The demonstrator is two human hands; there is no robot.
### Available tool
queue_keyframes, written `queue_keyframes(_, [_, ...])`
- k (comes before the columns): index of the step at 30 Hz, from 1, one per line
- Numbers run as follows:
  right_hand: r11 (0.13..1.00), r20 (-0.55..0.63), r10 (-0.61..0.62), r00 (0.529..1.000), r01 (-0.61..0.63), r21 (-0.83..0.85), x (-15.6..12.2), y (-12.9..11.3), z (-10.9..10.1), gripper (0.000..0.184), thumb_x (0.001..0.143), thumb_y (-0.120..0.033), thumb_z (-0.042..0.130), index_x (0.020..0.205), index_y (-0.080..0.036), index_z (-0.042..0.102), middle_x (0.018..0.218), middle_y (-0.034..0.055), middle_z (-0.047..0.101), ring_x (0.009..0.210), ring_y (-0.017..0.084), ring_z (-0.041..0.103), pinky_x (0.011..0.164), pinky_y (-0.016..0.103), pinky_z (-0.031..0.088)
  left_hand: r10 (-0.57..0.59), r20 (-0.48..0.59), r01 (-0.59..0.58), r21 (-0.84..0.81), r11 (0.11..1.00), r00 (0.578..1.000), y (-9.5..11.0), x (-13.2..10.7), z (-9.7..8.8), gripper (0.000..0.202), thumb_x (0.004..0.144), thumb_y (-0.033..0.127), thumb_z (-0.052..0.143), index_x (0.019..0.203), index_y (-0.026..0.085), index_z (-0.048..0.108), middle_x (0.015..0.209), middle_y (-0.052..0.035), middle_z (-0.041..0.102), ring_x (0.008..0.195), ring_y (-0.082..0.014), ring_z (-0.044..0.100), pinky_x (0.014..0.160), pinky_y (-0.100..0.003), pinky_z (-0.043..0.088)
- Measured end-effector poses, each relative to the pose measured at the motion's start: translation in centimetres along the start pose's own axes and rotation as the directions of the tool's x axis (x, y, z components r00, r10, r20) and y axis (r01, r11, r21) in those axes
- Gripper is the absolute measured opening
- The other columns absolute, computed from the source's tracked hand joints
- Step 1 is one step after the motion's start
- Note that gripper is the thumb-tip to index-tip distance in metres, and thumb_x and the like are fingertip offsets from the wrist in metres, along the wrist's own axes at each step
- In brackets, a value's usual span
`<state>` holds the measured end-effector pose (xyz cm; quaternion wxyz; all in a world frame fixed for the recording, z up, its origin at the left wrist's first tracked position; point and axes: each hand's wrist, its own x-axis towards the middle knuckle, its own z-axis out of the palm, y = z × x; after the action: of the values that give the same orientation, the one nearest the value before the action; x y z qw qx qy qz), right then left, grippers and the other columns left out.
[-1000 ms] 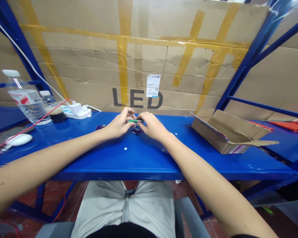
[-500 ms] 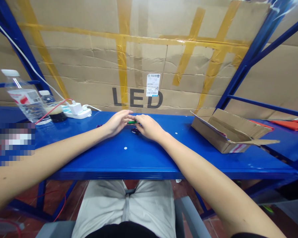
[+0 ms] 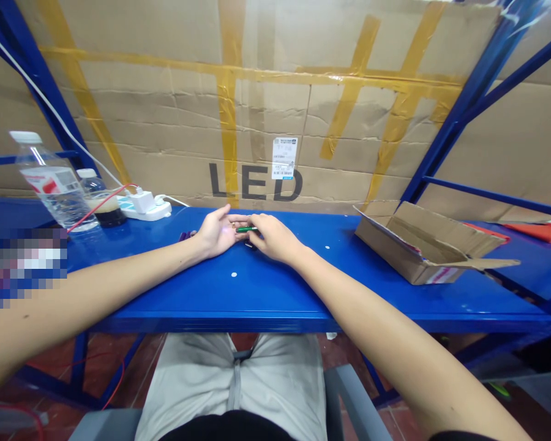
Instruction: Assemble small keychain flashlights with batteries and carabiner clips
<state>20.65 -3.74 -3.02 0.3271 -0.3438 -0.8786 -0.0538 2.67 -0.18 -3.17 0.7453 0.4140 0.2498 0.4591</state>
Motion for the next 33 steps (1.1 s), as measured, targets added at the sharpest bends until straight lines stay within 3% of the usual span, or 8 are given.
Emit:
queue_keyframes(15, [0.998, -0.01, 0.052, 0.999, -0.051, 0.029, -0.21, -0.23, -0.46, 0.004, 0.088, -0.019, 0.052, 0.091, -0.019, 0.053, 0.089, 0.009, 0.066, 0.079, 0.021, 0.059, 0.071, 0.031, 0.043, -0.007, -0.001, 0.007, 0.001, 1.0, 1.0, 0.01, 0.05, -0.29, 0.054, 0.097, 0.042, 0.033, 0.096, 0.0, 0.067, 0.087, -0.025, 0.07, 0.088, -0.0309, 0.069, 0.081, -0.043, 0.056])
queue_keyframes(33, [1.0, 0.002, 0.007, 1.0, -0.007, 0.025, -0.41, -0.21, -0.83, 0.004, 0.087, -0.019, 0.049, 0.09, -0.02, 0.052, 0.086, 0.0077, 0.064, 0.075, 0.02, 0.055, 0.07, 0.031, 0.042, -0.008, 0.017, 0.008, 0.003, 1.0, 1.0, -0.03, 0.2, -0.46, 0.054, 0.096, 0.046, 0.034, 0.097, 0.004, 0.067, 0.082, -0.0204, 0.069, 0.083, -0.0285, 0.068, 0.083, -0.044, 0.054])
